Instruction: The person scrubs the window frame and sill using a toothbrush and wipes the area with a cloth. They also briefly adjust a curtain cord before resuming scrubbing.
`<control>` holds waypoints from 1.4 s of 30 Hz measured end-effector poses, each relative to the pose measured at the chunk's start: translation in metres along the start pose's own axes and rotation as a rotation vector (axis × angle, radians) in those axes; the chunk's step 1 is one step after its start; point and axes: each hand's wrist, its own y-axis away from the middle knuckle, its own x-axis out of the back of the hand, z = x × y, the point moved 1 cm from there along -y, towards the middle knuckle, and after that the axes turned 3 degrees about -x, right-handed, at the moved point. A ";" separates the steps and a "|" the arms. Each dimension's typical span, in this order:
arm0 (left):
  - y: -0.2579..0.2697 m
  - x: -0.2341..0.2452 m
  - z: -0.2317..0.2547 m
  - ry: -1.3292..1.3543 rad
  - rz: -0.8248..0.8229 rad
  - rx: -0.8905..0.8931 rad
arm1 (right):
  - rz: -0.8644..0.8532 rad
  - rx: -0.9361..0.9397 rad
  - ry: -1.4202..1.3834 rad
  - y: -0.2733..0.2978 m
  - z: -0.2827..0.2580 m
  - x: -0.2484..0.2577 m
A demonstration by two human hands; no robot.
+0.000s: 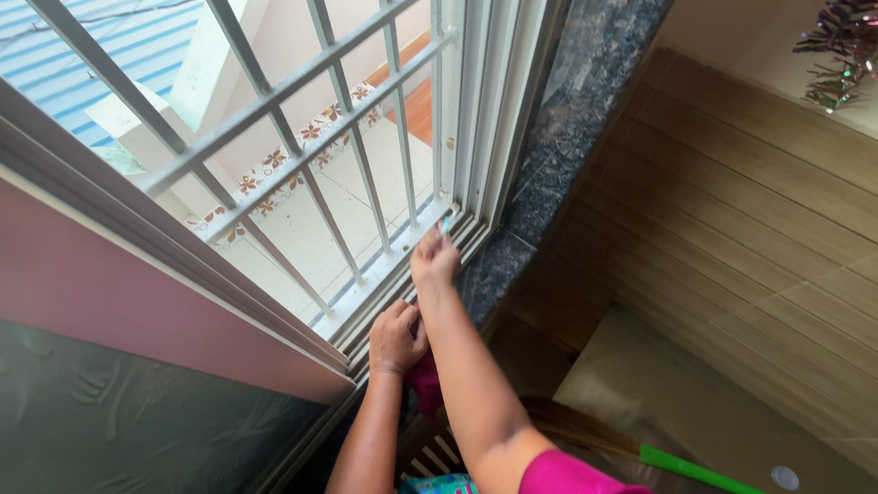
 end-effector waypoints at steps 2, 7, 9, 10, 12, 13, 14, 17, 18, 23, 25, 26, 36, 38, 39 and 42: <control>0.000 0.001 -0.001 0.006 -0.029 0.027 | 0.151 -0.005 -0.035 0.001 0.003 0.002; -0.002 0.002 0.002 0.042 -0.015 0.029 | 0.266 0.003 -0.245 -0.059 -0.012 -0.033; -0.003 0.003 0.003 0.047 -0.021 0.036 | 0.374 -0.063 -0.344 -0.081 -0.023 -0.049; -0.004 0.003 0.002 0.047 -0.025 0.040 | 0.342 -0.079 -0.420 -0.087 -0.026 -0.057; -0.003 0.002 0.001 0.051 -0.030 0.049 | 0.277 -0.111 -0.566 -0.090 -0.030 -0.072; -0.002 0.002 0.000 0.040 -0.028 0.045 | 0.251 -0.099 -0.619 -0.085 -0.027 -0.074; -0.001 0.000 -0.002 0.030 -0.027 0.042 | 0.225 -0.087 -0.673 -0.072 -0.020 -0.077; 0.000 -0.001 -0.003 0.002 -0.068 0.041 | 0.100 -0.155 -0.771 -0.016 0.007 -0.075; -0.001 0.000 -0.004 -0.008 -0.089 0.041 | 0.058 -0.165 -0.655 -0.002 0.015 -0.067; -0.005 0.004 -0.004 0.055 -0.084 0.019 | 0.082 -0.212 -0.379 -0.006 0.024 -0.004; -0.004 0.004 -0.004 0.042 -0.096 0.045 | 0.105 -0.208 -0.356 -0.020 0.019 0.008; -0.004 0.004 -0.004 0.017 -0.098 0.058 | 0.136 -0.192 -0.338 -0.027 0.018 0.006; -0.002 0.001 -0.003 0.018 -0.026 0.044 | 0.238 -0.151 -0.305 -0.089 -0.003 -0.035; 0.000 0.001 -0.003 0.040 -0.022 0.027 | 0.117 -0.200 -0.250 -0.067 -0.012 -0.018; -0.002 0.001 -0.004 0.047 -0.014 0.015 | -0.010 -0.261 -0.250 -0.052 -0.014 -0.008; -0.001 0.001 -0.004 0.016 -0.027 0.016 | -0.108 -0.339 -0.184 -0.007 -0.009 0.001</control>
